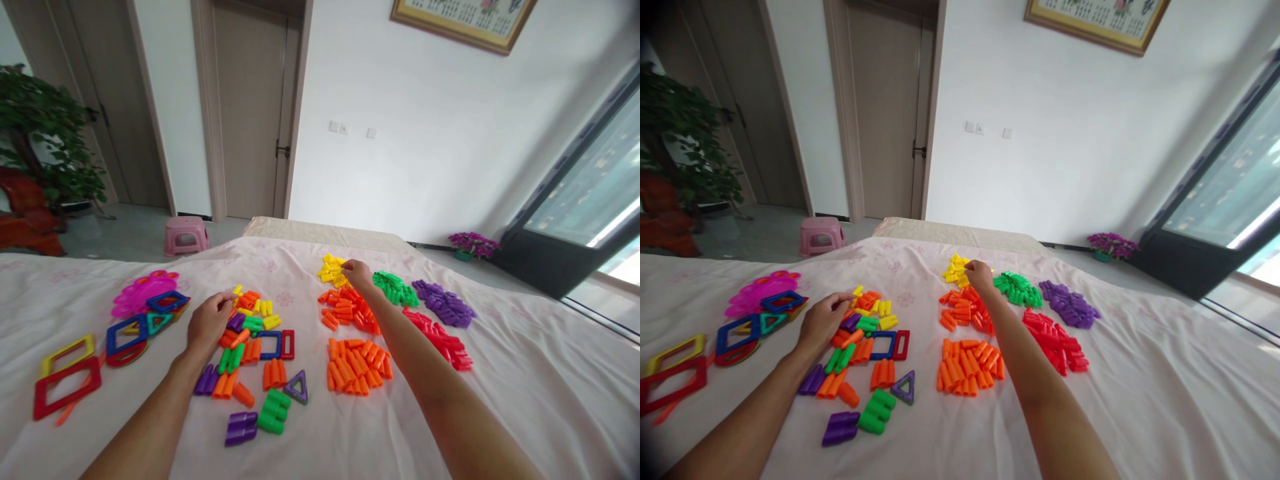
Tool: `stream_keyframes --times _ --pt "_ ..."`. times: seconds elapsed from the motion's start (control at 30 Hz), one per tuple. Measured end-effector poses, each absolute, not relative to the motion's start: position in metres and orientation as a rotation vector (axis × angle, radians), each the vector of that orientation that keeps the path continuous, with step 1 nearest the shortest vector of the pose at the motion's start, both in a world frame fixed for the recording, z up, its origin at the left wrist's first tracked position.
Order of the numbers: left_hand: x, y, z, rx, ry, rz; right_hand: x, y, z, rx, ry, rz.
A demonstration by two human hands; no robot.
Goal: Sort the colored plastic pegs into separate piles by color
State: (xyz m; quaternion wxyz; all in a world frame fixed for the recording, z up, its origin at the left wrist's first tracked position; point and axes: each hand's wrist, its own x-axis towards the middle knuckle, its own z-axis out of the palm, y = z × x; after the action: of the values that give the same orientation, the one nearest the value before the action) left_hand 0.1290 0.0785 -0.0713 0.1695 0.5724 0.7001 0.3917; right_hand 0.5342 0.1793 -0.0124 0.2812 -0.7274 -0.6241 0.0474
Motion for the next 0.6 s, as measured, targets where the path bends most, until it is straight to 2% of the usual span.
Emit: stream_keyframes --times 0.37,0.6 --pt "0.13 0.081 -0.072 1.628 2.014 1.098 0.528 0.189 -0.009 -1.982 -1.735 0.059" --pt "0.131 0.078 -0.07 1.633 1.954 1.156 0.483 0.155 -0.001 -1.729 -1.939 0.148"
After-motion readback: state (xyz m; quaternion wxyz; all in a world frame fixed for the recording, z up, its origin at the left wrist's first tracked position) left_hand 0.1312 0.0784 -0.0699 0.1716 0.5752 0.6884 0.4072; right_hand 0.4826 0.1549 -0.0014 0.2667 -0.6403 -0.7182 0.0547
